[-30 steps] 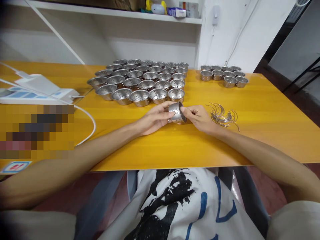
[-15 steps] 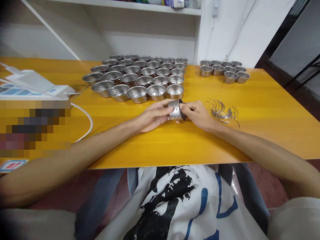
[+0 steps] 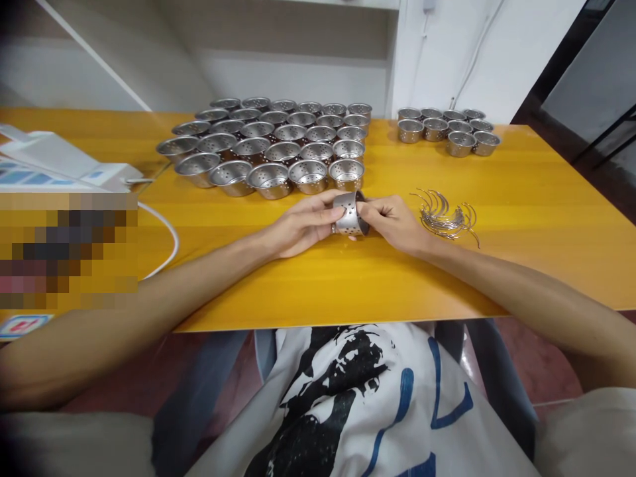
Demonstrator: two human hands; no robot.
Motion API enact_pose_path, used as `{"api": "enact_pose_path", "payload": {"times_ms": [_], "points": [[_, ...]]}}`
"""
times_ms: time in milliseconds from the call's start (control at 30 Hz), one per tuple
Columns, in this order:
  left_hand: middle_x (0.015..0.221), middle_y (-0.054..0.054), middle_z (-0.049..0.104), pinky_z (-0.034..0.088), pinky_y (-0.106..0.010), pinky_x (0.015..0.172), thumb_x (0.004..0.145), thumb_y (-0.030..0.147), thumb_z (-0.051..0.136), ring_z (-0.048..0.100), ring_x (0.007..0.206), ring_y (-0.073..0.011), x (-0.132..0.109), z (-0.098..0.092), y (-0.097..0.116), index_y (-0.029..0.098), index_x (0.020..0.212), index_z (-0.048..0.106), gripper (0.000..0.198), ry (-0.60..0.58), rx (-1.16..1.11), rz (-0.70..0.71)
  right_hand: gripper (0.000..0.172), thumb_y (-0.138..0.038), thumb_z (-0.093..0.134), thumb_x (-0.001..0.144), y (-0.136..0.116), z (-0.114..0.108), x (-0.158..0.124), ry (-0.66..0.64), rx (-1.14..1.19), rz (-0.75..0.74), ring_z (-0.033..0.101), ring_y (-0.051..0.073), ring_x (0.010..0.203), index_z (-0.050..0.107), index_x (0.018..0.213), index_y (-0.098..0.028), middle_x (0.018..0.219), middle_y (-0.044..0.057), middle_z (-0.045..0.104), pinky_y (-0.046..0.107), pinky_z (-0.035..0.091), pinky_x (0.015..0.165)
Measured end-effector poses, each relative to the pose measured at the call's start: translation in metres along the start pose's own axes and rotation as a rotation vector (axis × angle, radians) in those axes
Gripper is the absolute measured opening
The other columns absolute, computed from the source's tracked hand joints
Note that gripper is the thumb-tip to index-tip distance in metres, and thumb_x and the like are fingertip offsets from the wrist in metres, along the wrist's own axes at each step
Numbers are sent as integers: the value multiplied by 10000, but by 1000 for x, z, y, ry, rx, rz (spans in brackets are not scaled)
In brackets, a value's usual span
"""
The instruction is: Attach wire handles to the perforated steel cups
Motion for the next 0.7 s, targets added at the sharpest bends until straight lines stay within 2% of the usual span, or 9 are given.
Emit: {"api": "enact_pose_path", "payload": {"times_ms": [100,233,333,400,567,700], "points": [[1224,-130,772,629,-403,895,886,433,950,741,1075,-258,0,1,0,171,1228,753,474,-10,-7,-1,732,-728,697,1023,-2,0,-2,-13,38,-17,524,121,614,451,567,-211,605,-11,501,274,483,652],[1183,-113,775,628,-352,867,903,374,941,741,1044,-230,-1,3,1,168,1220,754,421,-29,-17,8,749,-756,701,1017,-6,1,-5,-24,66,-42,490,109,576,434,575,-214,609,-13,525,267,459,607],[1125,-124,785,633,-345,841,926,365,895,747,996,-231,0,5,2,142,1186,746,374,-34,-40,4,712,-756,660,1049,-7,-3,-7,29,62,-39,447,101,547,472,627,-216,599,-23,520,258,385,541],[1088,-136,789,637,-336,808,943,373,852,747,954,-229,1,7,2,125,1160,744,347,-36,-53,-9,643,-731,665,1064,-6,-8,-8,92,35,-45,464,104,550,539,700,-216,610,-28,540,255,374,531],[1002,-127,801,603,-282,690,951,408,771,721,845,-200,3,8,2,122,1057,755,305,-46,-67,-24,445,-655,855,961,-4,-26,-6,235,49,-79,525,103,615,690,981,-243,796,-30,593,237,443,537],[902,-100,797,588,-284,650,970,429,703,695,743,-186,3,6,0,128,975,753,305,-43,-70,-47,490,-621,947,878,5,-28,-3,220,97,-20,542,71,619,687,1082,-258,960,-18,640,201,409,465]]}}
Point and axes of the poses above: each hand's wrist, its own x-axis towards the middle knuckle, its own z-axis out of the palm, y = z × x, the point moved 10 cm from there along x, towards the middle knuckle
